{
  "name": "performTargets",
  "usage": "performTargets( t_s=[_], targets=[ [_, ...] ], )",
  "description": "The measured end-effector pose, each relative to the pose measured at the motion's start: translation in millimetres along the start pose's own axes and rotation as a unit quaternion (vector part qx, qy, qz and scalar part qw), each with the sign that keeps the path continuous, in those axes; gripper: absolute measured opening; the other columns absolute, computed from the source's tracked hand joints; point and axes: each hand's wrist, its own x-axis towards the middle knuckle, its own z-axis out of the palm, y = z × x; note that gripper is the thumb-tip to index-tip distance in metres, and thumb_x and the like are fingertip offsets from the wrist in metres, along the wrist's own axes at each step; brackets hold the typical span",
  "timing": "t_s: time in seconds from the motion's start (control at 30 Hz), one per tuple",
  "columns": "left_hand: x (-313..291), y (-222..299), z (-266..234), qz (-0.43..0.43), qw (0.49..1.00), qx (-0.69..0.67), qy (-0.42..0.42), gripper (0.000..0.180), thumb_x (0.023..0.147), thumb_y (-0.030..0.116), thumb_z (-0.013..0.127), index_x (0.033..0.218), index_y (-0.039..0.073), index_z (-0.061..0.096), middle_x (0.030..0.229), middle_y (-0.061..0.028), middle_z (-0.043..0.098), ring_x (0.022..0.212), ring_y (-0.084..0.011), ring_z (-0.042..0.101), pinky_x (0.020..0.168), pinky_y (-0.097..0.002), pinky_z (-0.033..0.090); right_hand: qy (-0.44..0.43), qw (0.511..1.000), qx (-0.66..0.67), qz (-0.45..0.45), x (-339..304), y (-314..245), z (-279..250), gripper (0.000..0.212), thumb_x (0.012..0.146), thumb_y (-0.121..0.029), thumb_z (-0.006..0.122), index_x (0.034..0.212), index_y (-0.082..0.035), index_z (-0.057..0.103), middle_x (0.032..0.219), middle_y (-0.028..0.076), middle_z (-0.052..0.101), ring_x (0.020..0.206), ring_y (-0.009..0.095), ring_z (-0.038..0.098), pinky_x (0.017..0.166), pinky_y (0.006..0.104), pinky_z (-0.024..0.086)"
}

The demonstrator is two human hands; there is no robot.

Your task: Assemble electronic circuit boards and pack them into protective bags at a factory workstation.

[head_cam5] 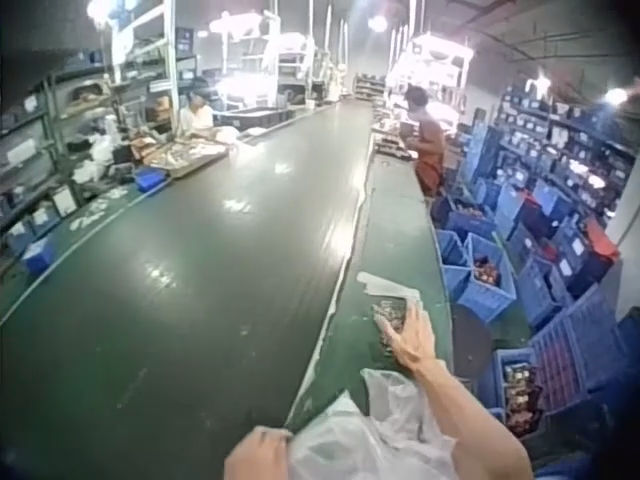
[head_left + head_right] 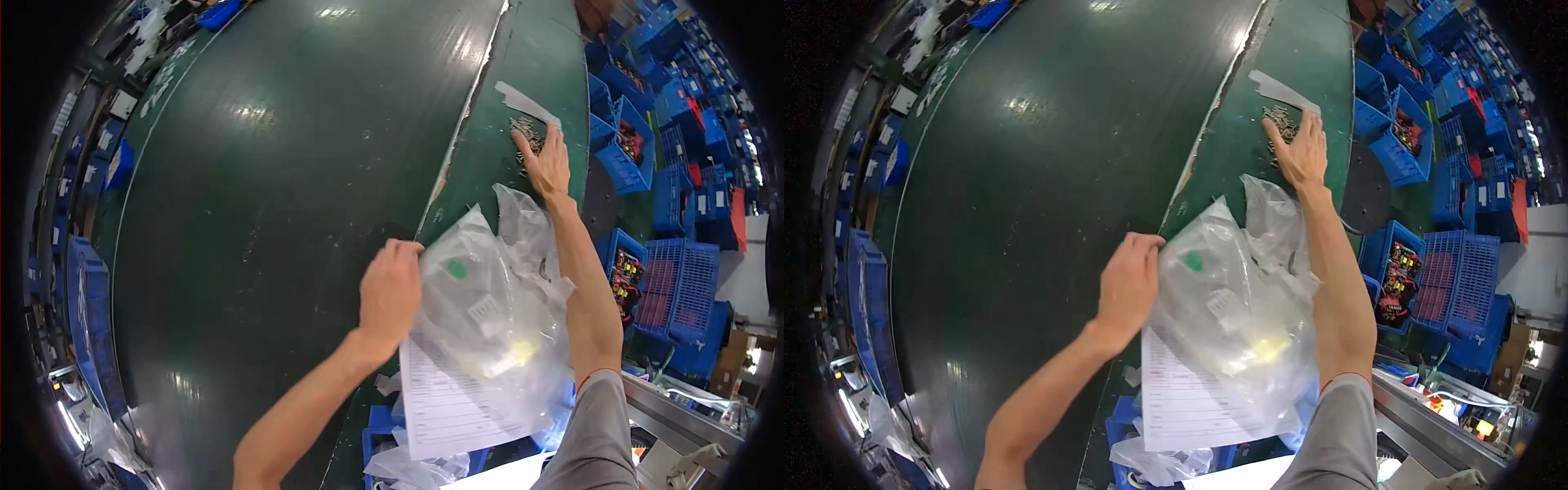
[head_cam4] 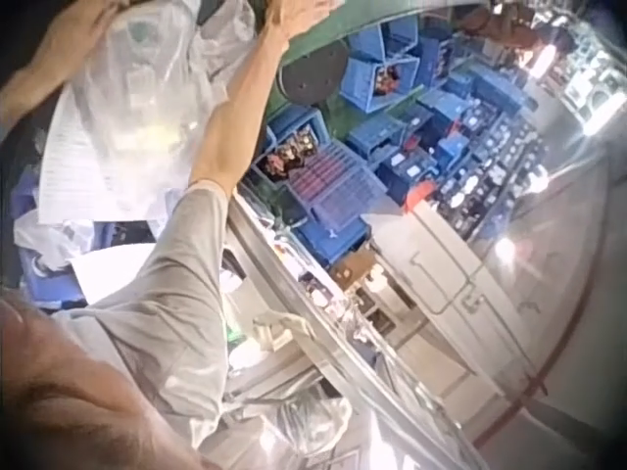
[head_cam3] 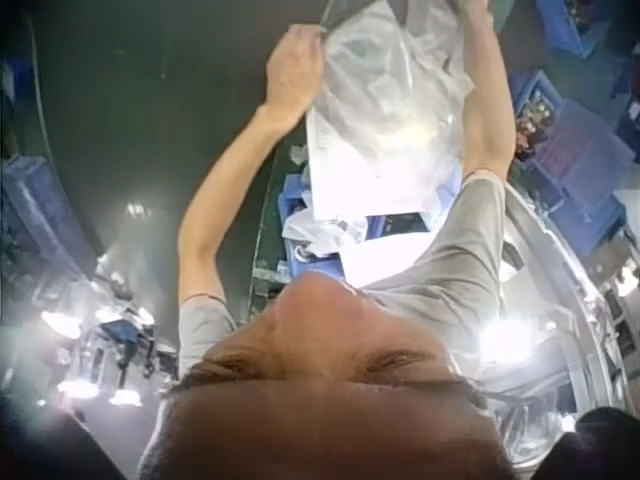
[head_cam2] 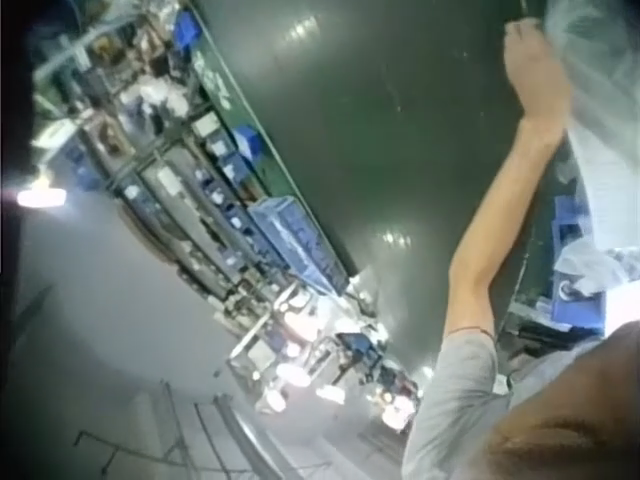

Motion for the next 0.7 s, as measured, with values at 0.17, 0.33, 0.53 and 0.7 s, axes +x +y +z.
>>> performTargets(
  t_s=[0.17, 0.33, 0.53, 0.7],
  targets=[
    [-29.7, 1.9, 1.8, -0.001, 0.997, -0.064, 0.042, 0.02, 0.091, -0.004, 0.051, 0.108, 0.0, 0.061, 0.102, -0.016, 0.062, 0.094, -0.036, 0.062, 0.082, -0.0434, 0.051, 0.015, 0.999, -0.005, -0.048, -0.4, -7.1, 11.2, 0.102, 0.087, -0.068, 0.06, 0.147, 0.01, 0.033, 0.151, 0.03, 0.037, 0.142, 0.042, 0.035, 0.119, 0.0464, 0.026],
    [-34.9, -20.8, 11.1, 0.036, 0.987, -0.138, 0.076, 0.021, 0.088, -0.007, 0.05, 0.106, -0.002, 0.061, 0.101, -0.017, 0.063, 0.092, -0.0359, 0.062, 0.079, -0.0414, 0.051, 0.019, 0.995, -0.044, -0.084, 7.5, -15.2, 25.5, 0.101, 0.086, -0.066, 0.062, 0.149, 0.007, 0.033, 0.153, 0.029, 0.037, 0.141, 0.042, 0.036, 0.117, 0.0447, 0.029],
    [-34.9, -23.2, 11.2, 0.055, 0.987, -0.13, 0.081, 0.022, 0.092, -0.006, 0.045, 0.106, -0.003, 0.062, 0.101, -0.0181, 0.064, 0.092, -0.0342, 0.063, 0.08, -0.0392, 0.051, -0.007, 0.989, 0.018, -0.146, 12.4, -12.1, 19.1, 0.068, 0.092, -0.054, 0.062, 0.144, -0.01, 0.052, 0.151, 0.02, 0.044, 0.138, 0.038, 0.04, 0.115, 0.0444, 0.032],
    [-35.9, -24.1, 11.5, 0.081, 0.988, -0.103, 0.078, 0.024, 0.09, -0.006, 0.045, 0.109, -0.002, 0.061, 0.102, -0.0194, 0.063, 0.093, -0.0361, 0.063, 0.081, -0.0406, 0.051, -0.03, 0.975, 0.022, -0.22, -0.1, -18.6, 10.1, 0.062, 0.091, -0.05, 0.067, 0.139, -0.012, 0.057, 0.148, 0.018, 0.046, 0.138, 0.037, 0.041, 0.115, 0.0451, 0.032]
  ],
)
